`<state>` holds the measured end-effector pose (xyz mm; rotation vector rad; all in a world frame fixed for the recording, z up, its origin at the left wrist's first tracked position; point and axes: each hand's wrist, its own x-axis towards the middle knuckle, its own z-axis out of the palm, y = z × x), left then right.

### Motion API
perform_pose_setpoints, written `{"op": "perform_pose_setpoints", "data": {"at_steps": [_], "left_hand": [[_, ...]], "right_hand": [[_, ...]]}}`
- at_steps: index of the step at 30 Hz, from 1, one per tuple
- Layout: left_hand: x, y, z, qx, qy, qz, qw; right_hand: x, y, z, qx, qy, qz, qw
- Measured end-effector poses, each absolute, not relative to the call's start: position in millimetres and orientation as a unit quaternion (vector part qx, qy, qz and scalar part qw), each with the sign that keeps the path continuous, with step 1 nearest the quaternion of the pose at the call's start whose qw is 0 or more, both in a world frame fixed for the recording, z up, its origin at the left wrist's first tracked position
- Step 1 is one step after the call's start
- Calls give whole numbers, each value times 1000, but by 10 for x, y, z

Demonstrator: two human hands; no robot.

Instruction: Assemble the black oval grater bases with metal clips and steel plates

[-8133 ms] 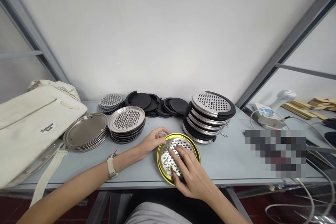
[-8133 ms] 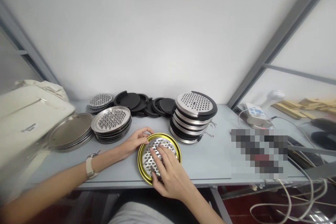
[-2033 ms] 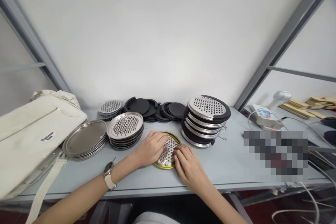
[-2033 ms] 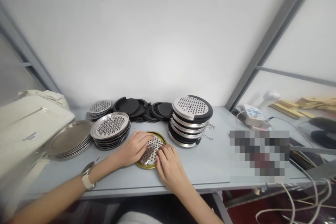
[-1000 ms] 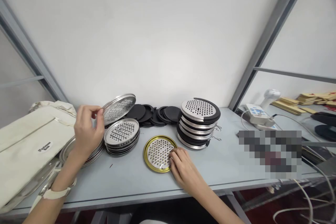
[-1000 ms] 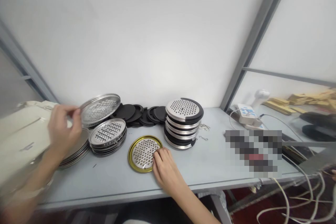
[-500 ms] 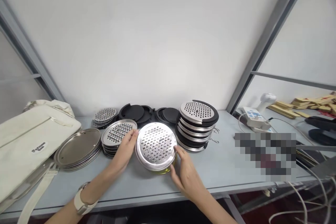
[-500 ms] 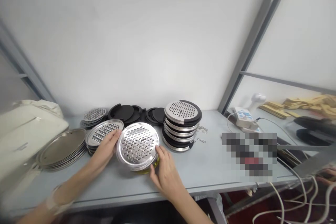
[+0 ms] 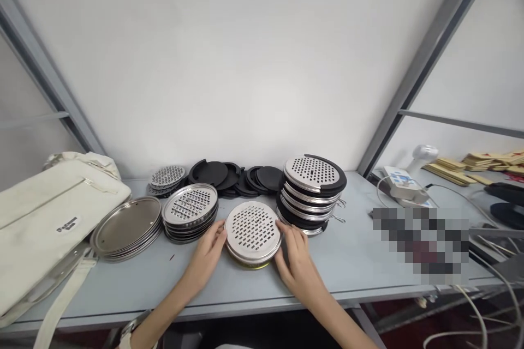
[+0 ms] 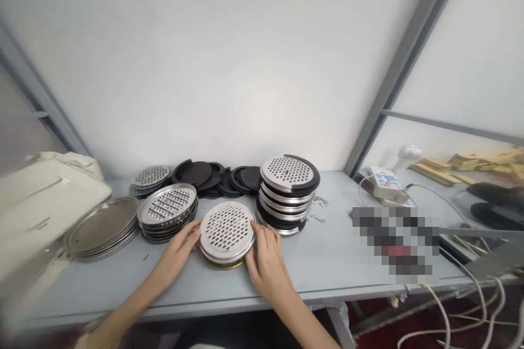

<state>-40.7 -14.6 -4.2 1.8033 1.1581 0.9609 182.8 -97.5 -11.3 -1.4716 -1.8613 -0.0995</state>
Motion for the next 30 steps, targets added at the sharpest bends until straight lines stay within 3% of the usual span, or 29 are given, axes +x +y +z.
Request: {"op": "perform_pose_setpoints", "data": {"at_steps": [3,6,22,30], "left_hand": [[-433,-197,-106,763,472,372,237],[-428,-247,-156,797,466,346,167],[-490,-261,-124,828,410,344,168],[-470,-314,-37,890,323,271,174]], "right_hand": [[1805,-964,-126,-589,-728,-54,346],[1785,-963,-146,-605,-724,-71,324],[1808,-950,-193,-560,-756,-61,333],[1799,-948,-164,-543,-774,-63,318]]}}
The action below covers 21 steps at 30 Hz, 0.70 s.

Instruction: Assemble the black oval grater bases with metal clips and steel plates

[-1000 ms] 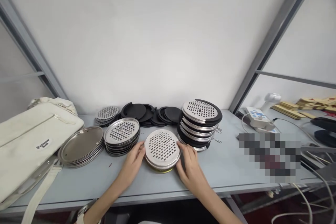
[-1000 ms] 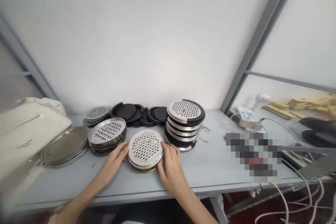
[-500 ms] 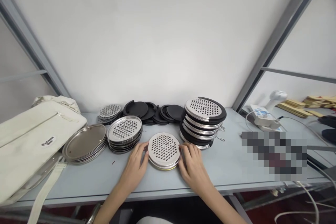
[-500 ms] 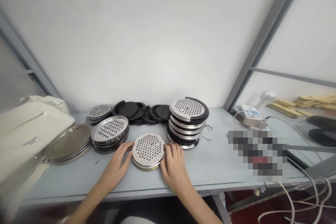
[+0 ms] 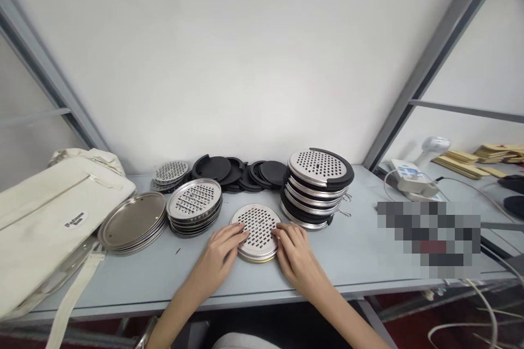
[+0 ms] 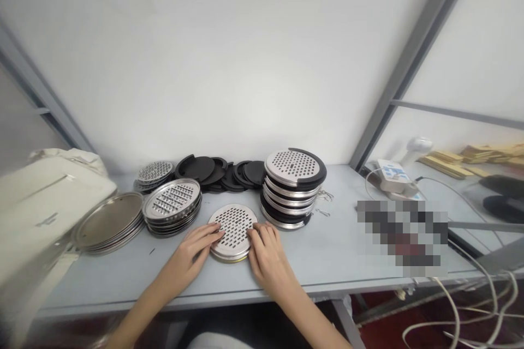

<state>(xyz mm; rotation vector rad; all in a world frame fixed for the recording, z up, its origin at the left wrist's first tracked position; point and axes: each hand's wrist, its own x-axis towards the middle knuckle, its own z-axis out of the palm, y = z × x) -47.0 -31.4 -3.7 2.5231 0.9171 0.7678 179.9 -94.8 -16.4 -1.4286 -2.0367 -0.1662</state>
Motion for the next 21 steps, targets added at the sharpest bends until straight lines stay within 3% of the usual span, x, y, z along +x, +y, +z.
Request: {"op": "perform_pose_setpoints", "data": {"at_steps": [16,21], "left_hand": [[-447,-347,15,906,301,249,166],[-443,-366,18,900,331,241,147]], "right_hand": [[1781,-951,-150,-572,-748,-57,332],[1774,-949,-119,-546,-782,-50,296]]}}
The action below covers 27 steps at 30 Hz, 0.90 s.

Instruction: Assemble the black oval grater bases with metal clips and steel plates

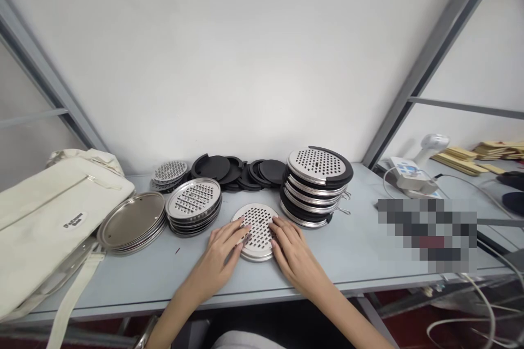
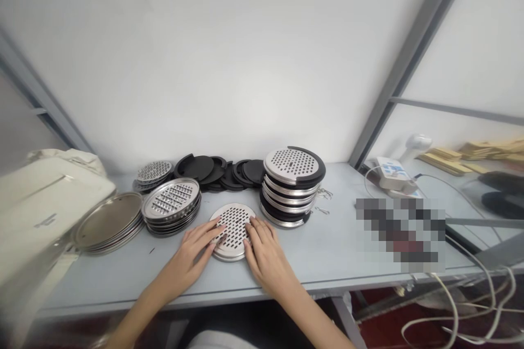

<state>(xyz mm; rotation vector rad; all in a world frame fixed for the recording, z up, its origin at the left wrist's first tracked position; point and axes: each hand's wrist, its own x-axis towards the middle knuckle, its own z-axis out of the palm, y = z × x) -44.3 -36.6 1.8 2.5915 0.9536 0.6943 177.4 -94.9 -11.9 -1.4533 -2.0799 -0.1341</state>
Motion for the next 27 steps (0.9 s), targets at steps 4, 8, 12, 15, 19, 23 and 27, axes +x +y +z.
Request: {"op": "perform_pose_setpoints", "data": {"at_steps": [4,8,12,15,19,23,27], "left_hand": [[-452,-342,-11,908,325,222,144],[-458,-326,-20,908,327,217,145],[-455,-333,12,908,313,235,145],[-451,-337,39,910,303,243,145],[-446,-337,54,911,292,251,147],[-446,-336,55,906,298,259,152],[-454,-350,64,908,298,257,144]], "right_hand": [[1776,-930,-124,-544,-787,-51,287],[1773,-917,-129,-544,-788,-68,280],[1758,-924,-130,-544,-787,-101,274],[1744,-937,-132,-540,-787,-117,274],[1733,-950,-128,-544,-786,-106,274],[1748,-952,-125,-560,-780,-76,269],[1777,-952,-131,-558,-789,-59,250]]}}
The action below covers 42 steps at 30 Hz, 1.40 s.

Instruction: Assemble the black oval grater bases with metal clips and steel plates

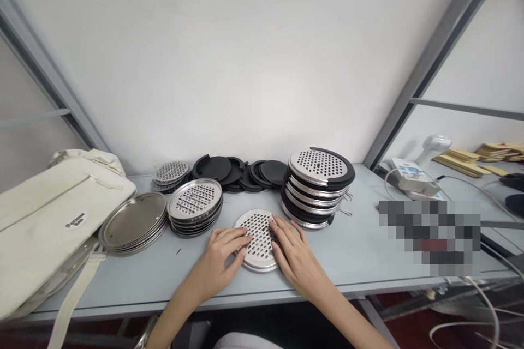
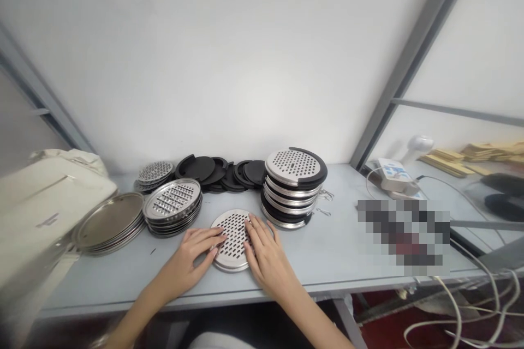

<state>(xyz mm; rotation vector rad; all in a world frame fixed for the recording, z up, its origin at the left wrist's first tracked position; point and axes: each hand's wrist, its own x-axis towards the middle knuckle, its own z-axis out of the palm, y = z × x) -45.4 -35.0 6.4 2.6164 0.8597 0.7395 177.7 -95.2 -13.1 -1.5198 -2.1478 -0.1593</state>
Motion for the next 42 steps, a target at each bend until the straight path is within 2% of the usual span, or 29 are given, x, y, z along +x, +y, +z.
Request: {"op": "perform_pose_setpoints", "data": {"at_steps": [4,11,28,31,36,39,42], "left_hand": [[-459,-372,85,915,293,237,145],[-461,-373,75,916,294,232,146],[-449,-425,75,912,303,243,132],[-452,-434,270,899,311,289,109],[-519,28,883,862,380,334,-10],[-591,623,1151,831,481,274,-54],[-659,1228,1231,785,593,154,-88]], "right_hand": [[1790,-948,-125,-550,-805,-21,220],[1787,-913,-111,-553,-801,2,230],[1762,-956,-91,-487,-837,-40,244],[1782,-978,-104,-493,-836,-47,237],[1783,-1006,-51,-481,-845,-39,231],[1773,-1000,-13,-477,-851,-10,218],[1769,-1001,-1,-480,-850,-2,218]]}}
